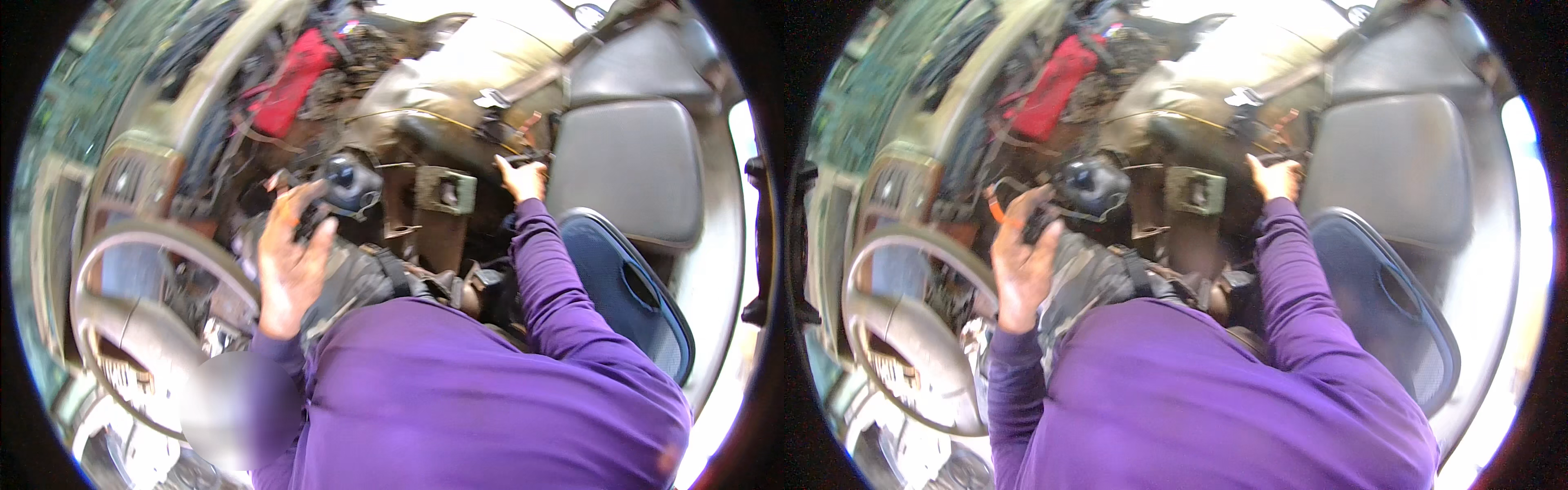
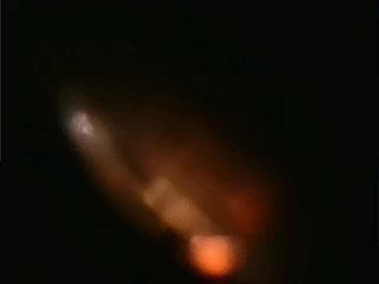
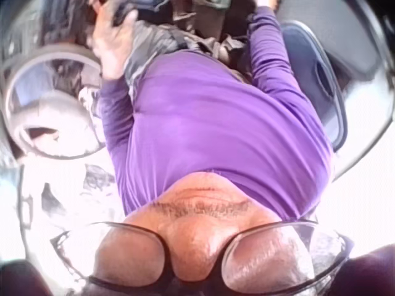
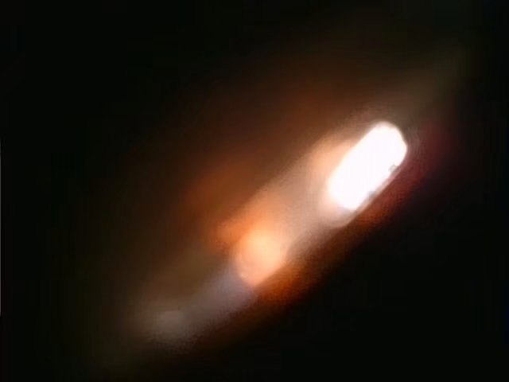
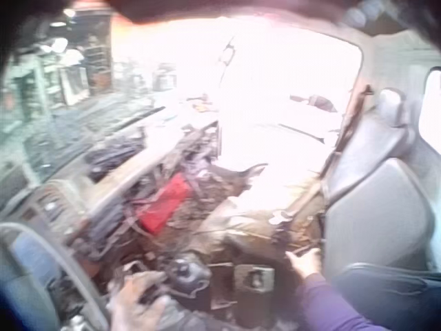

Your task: The person works on the vehicle's interior wiring near the dashboard. They strip wire insulation, twist exposed conductors, and wrap connections with electrical tape. The person handles pliers and electrical tape while seated in the driver's seat.

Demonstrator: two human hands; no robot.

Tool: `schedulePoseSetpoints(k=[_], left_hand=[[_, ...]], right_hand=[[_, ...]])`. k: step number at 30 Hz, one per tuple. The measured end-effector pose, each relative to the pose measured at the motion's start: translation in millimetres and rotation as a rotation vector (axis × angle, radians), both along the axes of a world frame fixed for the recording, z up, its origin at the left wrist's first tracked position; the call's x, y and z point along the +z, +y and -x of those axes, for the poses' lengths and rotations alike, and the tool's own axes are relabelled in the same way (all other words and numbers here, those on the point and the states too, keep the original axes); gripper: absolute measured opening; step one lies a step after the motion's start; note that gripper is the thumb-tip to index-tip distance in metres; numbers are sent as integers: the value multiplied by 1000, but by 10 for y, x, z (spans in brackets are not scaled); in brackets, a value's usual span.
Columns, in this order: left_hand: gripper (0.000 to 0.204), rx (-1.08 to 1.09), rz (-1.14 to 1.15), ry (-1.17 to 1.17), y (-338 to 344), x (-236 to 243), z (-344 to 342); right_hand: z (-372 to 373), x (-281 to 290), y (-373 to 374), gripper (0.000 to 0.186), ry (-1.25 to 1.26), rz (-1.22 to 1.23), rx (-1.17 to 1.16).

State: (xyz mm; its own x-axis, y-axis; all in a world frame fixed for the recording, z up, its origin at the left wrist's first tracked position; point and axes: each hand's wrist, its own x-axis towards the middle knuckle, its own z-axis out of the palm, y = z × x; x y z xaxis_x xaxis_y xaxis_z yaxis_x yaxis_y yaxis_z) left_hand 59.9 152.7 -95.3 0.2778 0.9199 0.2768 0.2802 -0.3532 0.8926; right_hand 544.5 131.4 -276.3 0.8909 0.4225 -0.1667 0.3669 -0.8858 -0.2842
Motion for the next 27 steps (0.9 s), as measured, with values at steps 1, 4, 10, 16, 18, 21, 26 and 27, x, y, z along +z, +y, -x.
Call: schedulePoseSetpoints(k=[1,4,10,16,18,21,26,27], left_hand=[[48,10,-33,30,13,-18,53],[48,6,-86,9,8,40,80],[49,-111,-65,-105,-59,141,27],[49,-63,-52,-179,-129,205,106],[49,-32,16,-202,-172,217,154],[50,-26,69,-239,-190,256,176],[49,2,117,-209,-228,364,152],[48,9,157,-194,-225,361,170]], right_hand=[[179,14,63,129,-191,49,-38],[36,275,93,134,421,-136,-123],[-420,79,45,40,709,-509,-526],[-381,790,157,22,1149,-1069,-260],[-181,1304,271,20,1213,-1131,-10],[82,1848,265,41,1401,-1098,349],[1183,2538,-49,66,1830,-771,961],[1424,2625,-181,55,1829,-684,907]])
